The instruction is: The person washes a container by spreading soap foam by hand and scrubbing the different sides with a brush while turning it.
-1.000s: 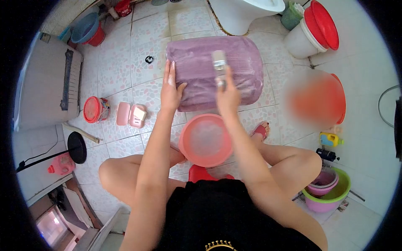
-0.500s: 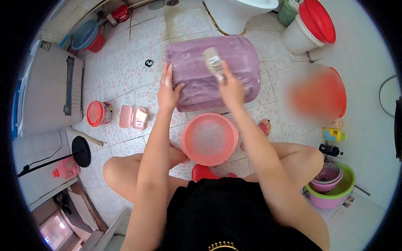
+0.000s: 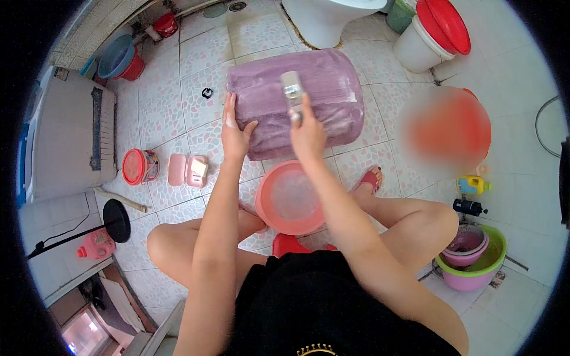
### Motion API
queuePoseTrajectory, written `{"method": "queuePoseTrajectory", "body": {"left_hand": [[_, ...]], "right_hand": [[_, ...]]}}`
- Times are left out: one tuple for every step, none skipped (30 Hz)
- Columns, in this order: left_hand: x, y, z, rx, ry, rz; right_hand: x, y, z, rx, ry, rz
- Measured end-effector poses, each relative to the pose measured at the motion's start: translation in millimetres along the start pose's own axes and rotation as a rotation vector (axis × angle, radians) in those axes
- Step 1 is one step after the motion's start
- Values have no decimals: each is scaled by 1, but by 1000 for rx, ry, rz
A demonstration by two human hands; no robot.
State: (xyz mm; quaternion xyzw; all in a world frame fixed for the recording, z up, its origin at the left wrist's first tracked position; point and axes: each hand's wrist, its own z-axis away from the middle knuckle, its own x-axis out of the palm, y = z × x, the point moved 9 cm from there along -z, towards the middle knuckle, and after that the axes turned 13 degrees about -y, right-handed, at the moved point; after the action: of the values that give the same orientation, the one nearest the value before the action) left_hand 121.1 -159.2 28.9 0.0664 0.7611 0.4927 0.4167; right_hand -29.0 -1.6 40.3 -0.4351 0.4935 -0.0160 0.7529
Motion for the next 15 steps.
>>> {"method": "queuePoseTrajectory", "body": {"left_hand": [[0,-4,1,-14,4,46],[-2,-4,1,14,37,65],[-2,-6,2,42,70,85],[-2,-8,3,70,102,106],[1,-19,3,0,90,137],[3,-28,4,-72,79,167],[4,-37,6,-144,67,196],[4,-41,6,-175,45,155],[3,-40,6,-207,22,115],[3,-39,3,-235,0,78],[2,-47,2,-114,73,-18],[2,-44,3,-124,58,40],[0,-35,4,-132,46,97],[-1,-29,5,-142,33,153],[-1,-31,7,-127,50,177]], "right_hand": [[11,-16,4,14,-77,47],[23,-29,7,-16,-110,30],[36,-43,8,-40,-168,16],[50,-54,9,-62,-224,3],[59,-68,10,-110,-221,22],[66,-81,10,-158,-219,41],[71,-86,7,-150,-226,33],[71,-87,8,-165,-223,47],[70,-86,9,-180,-218,61],[67,-84,8,-196,-211,77],[66,-80,13,-194,-231,88],[68,-69,25,-191,-251,97],[70,-61,36,-191,-270,107],[71,-54,46,-200,-259,73],[70,-51,57,-207,-251,39]]}}
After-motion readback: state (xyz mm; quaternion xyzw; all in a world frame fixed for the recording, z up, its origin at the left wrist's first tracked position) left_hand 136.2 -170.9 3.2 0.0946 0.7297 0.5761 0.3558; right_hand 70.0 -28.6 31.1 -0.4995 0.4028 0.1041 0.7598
